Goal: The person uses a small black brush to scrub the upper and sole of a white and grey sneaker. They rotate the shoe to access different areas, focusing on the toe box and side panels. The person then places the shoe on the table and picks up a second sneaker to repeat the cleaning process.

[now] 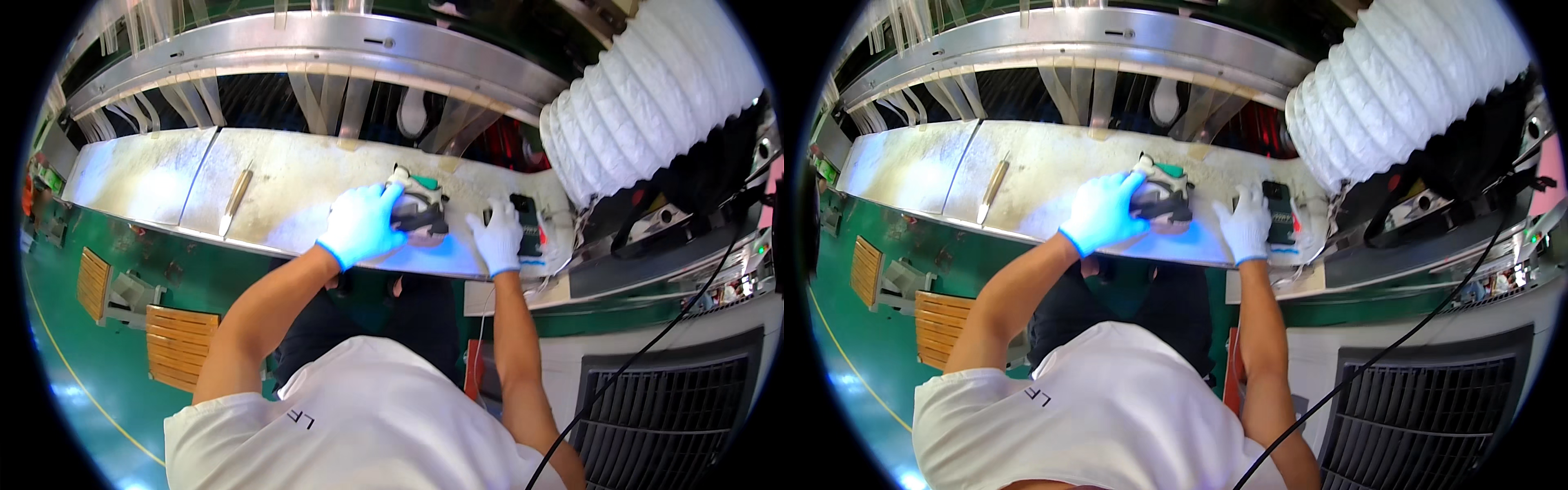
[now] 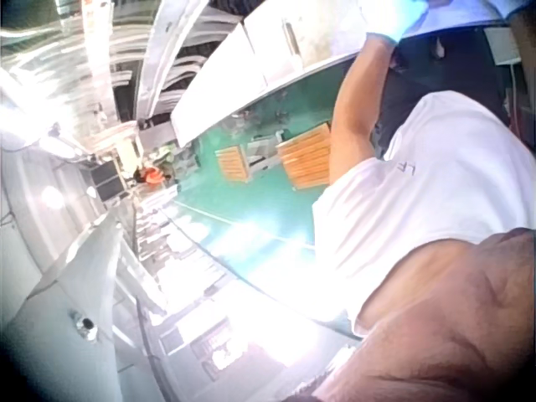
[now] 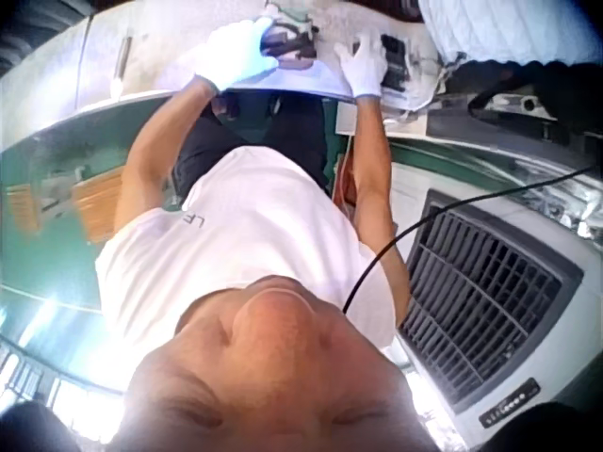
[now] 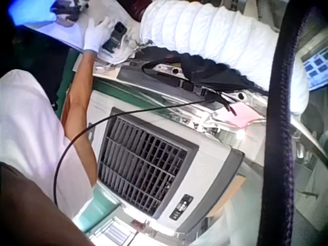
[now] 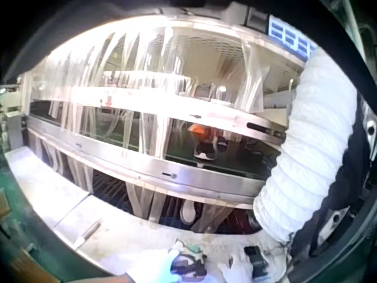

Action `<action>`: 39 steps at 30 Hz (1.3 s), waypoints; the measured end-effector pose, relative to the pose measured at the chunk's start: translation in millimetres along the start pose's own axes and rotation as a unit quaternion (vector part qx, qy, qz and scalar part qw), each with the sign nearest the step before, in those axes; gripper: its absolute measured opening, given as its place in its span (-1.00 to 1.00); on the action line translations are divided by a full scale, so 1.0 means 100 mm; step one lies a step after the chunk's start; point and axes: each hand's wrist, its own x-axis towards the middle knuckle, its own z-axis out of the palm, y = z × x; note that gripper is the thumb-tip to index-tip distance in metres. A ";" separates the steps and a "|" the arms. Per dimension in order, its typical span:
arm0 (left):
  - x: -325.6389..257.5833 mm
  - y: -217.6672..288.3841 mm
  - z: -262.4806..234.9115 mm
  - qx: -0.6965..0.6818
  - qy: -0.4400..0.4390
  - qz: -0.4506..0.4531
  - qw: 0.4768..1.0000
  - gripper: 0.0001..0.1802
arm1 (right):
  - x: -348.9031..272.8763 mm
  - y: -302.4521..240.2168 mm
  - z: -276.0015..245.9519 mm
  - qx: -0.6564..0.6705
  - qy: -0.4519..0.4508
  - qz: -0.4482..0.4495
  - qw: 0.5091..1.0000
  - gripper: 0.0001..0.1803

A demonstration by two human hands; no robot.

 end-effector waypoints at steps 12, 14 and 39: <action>-0.50 -0.53 0.02 -0.182 0.152 0.102 0.966 0.23 | -0.64 -1.33 -0.26 0.762 -0.174 0.289 0.553 -0.45; -0.49 -0.70 0.23 -0.161 0.156 -0.026 0.974 0.20 | -0.54 -1.15 -0.18 0.773 -0.154 0.335 0.516 -0.50; -0.43 -0.88 0.37 -0.061 0.066 -0.013 0.996 -0.29 | 5.16 -1.67 -2.08 -0.002 0.314 -0.106 0.943 0.04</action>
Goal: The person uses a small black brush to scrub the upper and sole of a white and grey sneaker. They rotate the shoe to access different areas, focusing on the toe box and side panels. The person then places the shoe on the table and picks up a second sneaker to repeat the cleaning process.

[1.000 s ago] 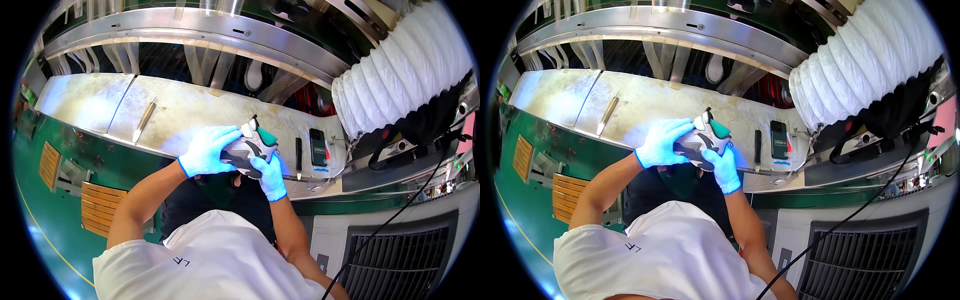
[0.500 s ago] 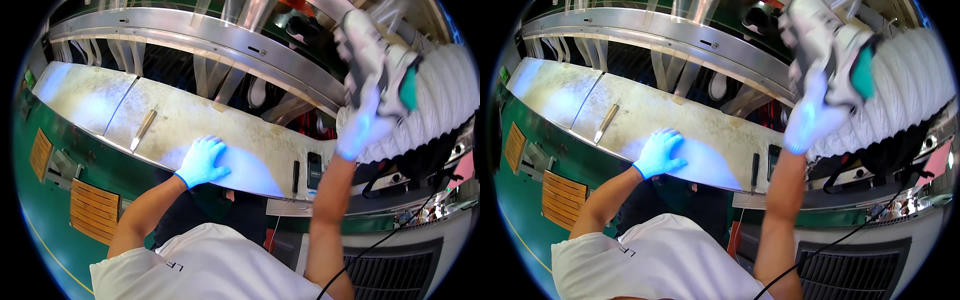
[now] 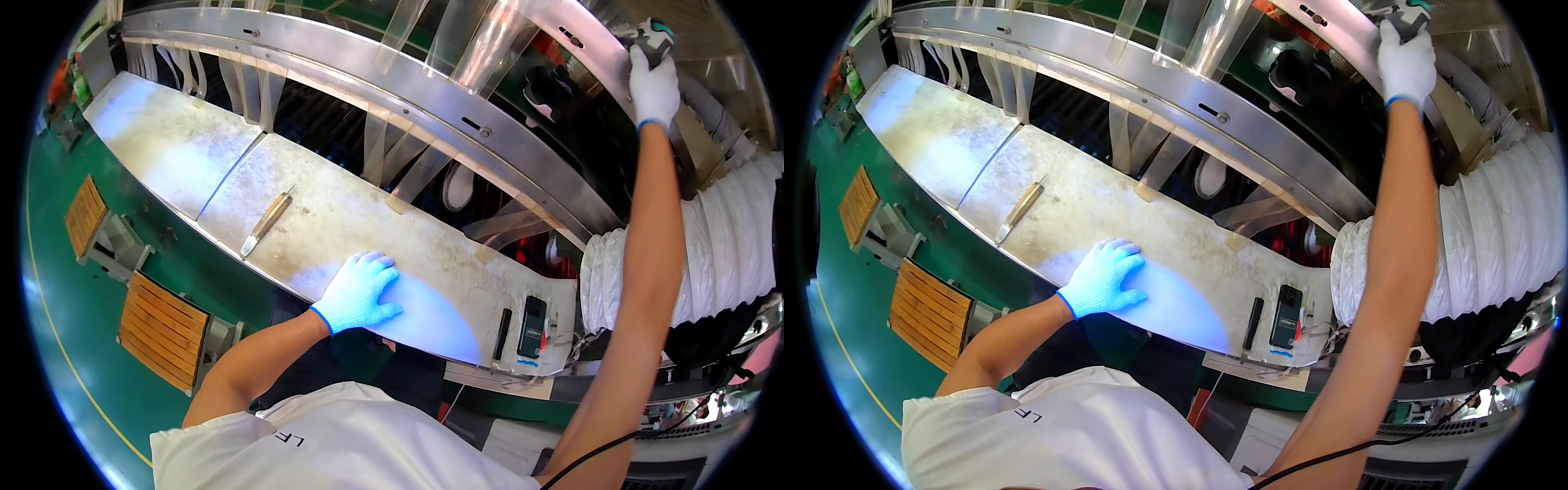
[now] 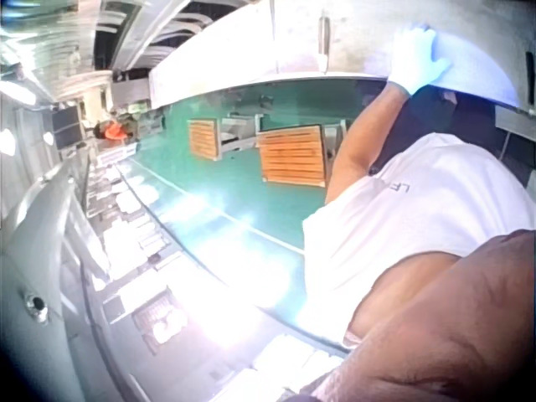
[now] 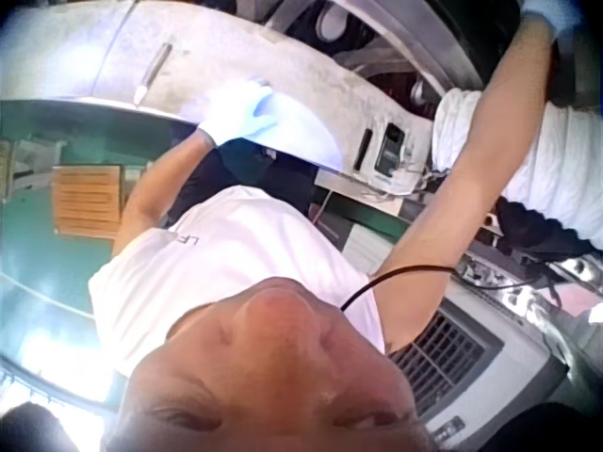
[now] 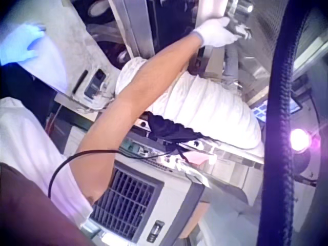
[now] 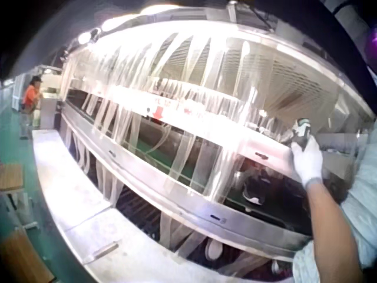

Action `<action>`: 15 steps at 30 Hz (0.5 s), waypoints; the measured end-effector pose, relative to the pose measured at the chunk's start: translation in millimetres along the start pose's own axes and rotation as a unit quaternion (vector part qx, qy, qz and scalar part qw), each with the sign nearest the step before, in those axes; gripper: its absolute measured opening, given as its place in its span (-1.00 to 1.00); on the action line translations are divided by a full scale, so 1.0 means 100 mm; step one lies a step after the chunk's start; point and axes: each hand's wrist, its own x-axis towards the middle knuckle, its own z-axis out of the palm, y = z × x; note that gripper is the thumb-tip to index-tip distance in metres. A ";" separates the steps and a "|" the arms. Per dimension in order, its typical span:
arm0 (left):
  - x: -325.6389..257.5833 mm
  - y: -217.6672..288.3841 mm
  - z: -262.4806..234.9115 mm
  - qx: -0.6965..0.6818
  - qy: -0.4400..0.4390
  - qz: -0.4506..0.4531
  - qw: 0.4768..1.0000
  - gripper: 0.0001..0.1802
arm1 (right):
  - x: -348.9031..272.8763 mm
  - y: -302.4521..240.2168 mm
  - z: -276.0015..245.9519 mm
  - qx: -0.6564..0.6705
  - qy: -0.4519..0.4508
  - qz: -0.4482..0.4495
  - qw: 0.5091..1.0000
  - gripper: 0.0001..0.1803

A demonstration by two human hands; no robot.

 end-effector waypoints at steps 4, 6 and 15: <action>0.02 0.01 0.00 0.002 -0.002 -0.005 1.000 -0.31 | -1.37 -0.66 -0.38 0.121 -0.034 -0.055 0.990 -0.30; 0.02 0.03 0.01 -0.003 -0.011 0.002 1.000 -0.31 | -1.74 -0.76 -0.37 0.125 -0.173 -0.008 0.977 -0.35; 0.08 0.04 0.02 -0.019 0.002 0.024 1.000 -0.33 | -1.36 -0.18 1.19 0.137 -0.301 -0.053 0.942 -0.09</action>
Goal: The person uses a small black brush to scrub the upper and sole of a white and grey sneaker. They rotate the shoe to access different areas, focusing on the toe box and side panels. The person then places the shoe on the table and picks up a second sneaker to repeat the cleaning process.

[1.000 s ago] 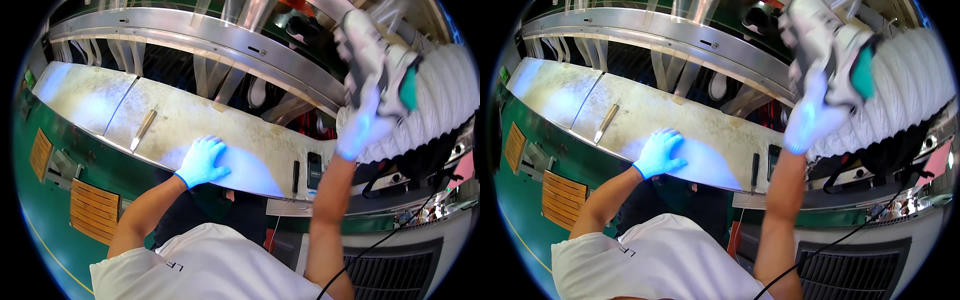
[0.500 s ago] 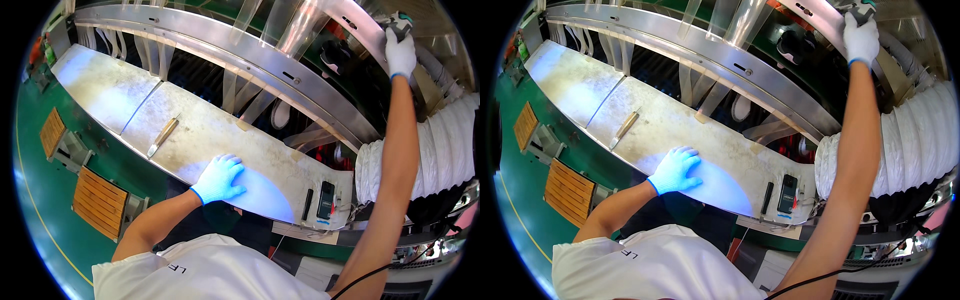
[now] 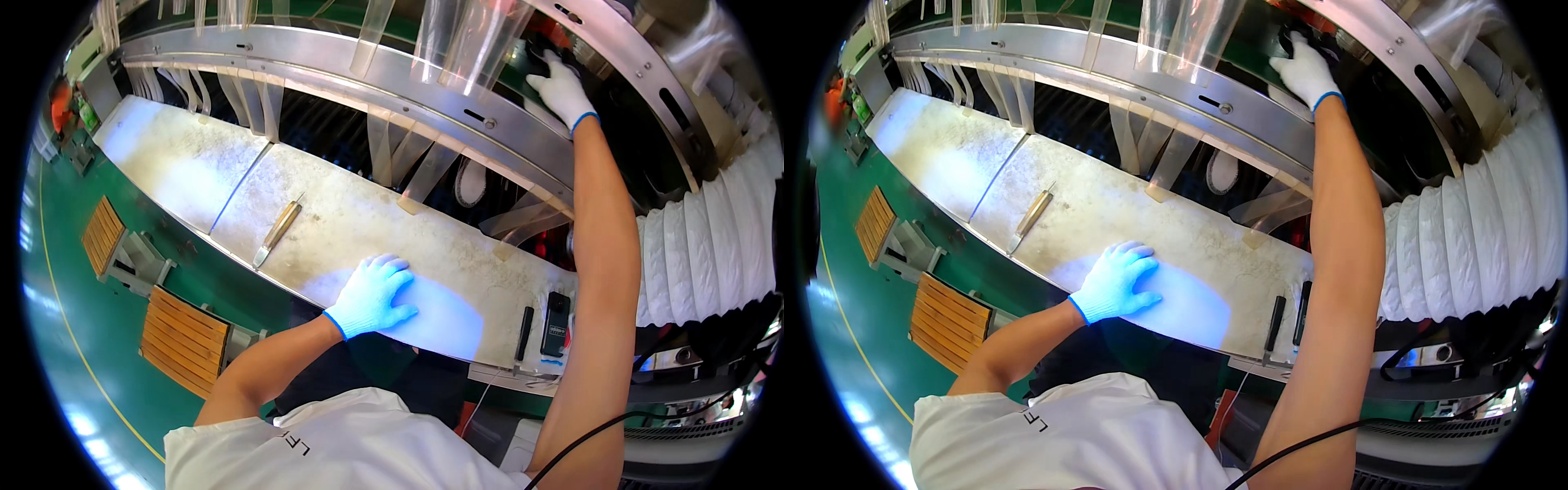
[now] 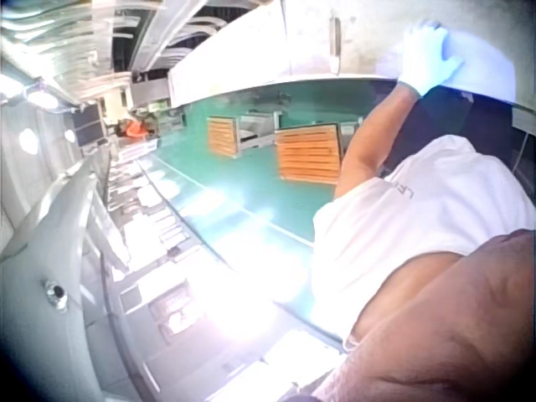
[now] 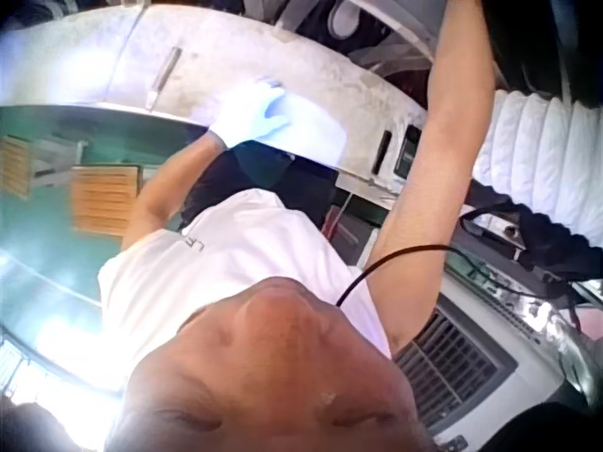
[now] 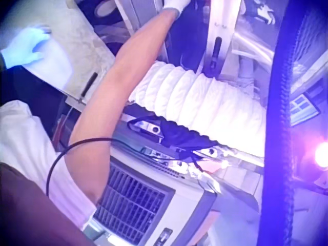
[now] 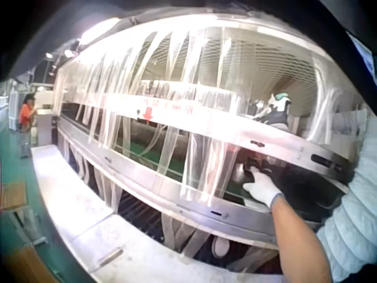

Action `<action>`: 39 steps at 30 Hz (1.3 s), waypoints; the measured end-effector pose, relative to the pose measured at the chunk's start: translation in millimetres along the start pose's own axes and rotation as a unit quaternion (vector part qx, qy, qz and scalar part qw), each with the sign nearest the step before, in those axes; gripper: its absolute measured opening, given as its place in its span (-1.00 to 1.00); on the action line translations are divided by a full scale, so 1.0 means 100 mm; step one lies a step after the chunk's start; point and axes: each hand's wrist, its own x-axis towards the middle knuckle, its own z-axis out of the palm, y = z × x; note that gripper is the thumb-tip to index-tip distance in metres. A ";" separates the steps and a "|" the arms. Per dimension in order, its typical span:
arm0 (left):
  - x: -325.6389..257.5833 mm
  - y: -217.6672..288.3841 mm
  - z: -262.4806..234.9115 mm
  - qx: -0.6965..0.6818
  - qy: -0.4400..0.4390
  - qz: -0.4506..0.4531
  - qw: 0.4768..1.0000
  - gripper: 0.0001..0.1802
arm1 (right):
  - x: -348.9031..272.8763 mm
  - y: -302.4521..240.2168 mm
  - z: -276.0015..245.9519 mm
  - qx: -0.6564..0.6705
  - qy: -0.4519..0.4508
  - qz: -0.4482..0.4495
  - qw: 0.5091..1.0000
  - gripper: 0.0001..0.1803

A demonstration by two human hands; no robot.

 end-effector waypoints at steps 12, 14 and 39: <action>0.23 -0.08 0.07 -0.022 -0.029 0.010 0.999 -0.47 | -3.83 -1.01 0.05 0.179 0.079 -0.023 0.980 -0.75; 0.47 -0.18 0.08 -0.106 -0.065 -0.051 0.991 -0.54 | -4.43 -0.89 0.19 0.203 0.004 0.071 0.977 -0.77; 4.04 -1.21 0.63 0.326 -0.063 0.130 0.934 -0.67 | -4.88 -0.59 0.65 0.307 0.081 0.185 0.930 -0.77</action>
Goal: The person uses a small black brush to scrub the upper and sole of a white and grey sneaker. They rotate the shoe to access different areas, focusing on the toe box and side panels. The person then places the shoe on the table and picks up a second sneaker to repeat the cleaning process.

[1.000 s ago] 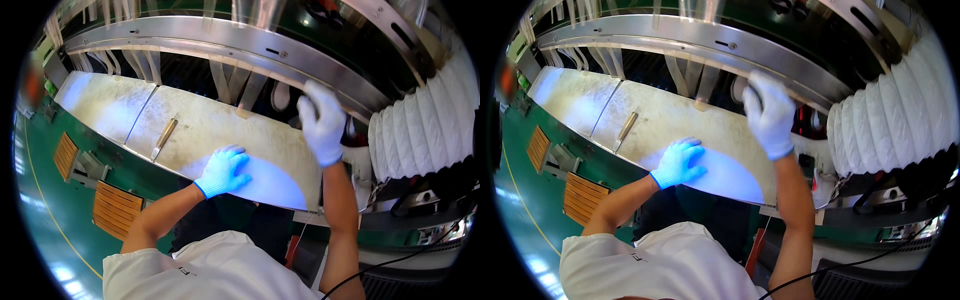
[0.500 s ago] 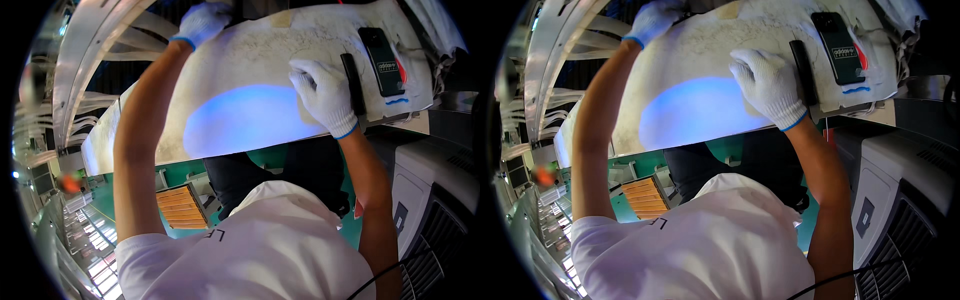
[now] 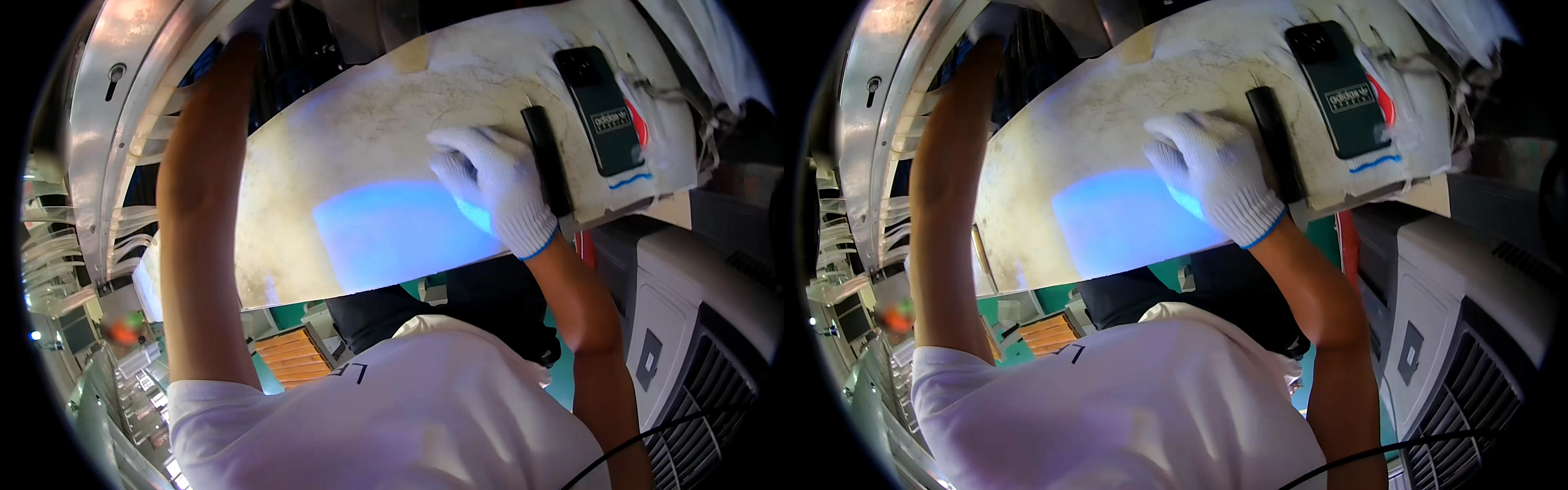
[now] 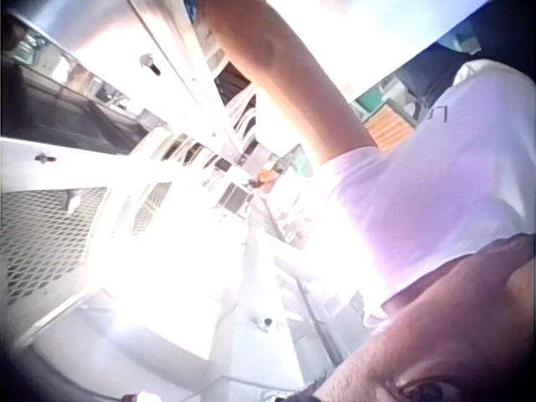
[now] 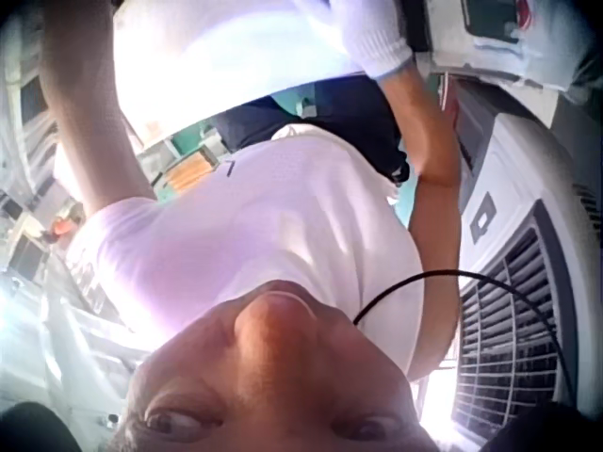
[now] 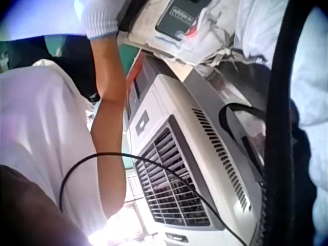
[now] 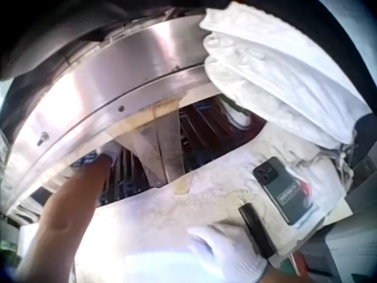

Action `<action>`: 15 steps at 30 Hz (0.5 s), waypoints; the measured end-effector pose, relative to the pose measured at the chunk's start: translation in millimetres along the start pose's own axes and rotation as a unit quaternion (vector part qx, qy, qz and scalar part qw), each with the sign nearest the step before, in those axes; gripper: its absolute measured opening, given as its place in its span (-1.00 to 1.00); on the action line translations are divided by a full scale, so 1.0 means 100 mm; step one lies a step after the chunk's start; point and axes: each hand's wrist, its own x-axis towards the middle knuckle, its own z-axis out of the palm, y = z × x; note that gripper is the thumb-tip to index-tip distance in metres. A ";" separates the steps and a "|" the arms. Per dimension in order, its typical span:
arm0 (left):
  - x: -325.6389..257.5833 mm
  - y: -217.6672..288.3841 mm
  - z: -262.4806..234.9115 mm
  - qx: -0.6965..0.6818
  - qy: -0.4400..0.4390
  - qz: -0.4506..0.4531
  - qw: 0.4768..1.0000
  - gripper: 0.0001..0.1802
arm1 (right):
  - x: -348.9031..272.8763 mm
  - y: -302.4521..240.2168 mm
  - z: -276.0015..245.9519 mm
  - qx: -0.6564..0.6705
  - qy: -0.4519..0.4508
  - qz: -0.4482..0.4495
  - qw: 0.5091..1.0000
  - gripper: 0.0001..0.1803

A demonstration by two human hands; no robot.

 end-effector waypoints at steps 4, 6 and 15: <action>-0.35 0.32 0.01 -0.073 0.086 -0.131 0.985 -0.64 | 0.01 0.05 0.02 -0.008 0.028 0.006 1.000 -0.78; -0.65 0.58 -0.04 -0.144 0.095 -0.157 0.973 -0.63 | 0.04 0.00 0.03 -0.002 0.017 0.015 1.000 -0.79; -1.60 1.25 -0.26 -0.314 0.048 -0.113 0.942 -0.51 | 0.03 0.01 0.04 0.029 -0.003 0.059 0.998 -0.73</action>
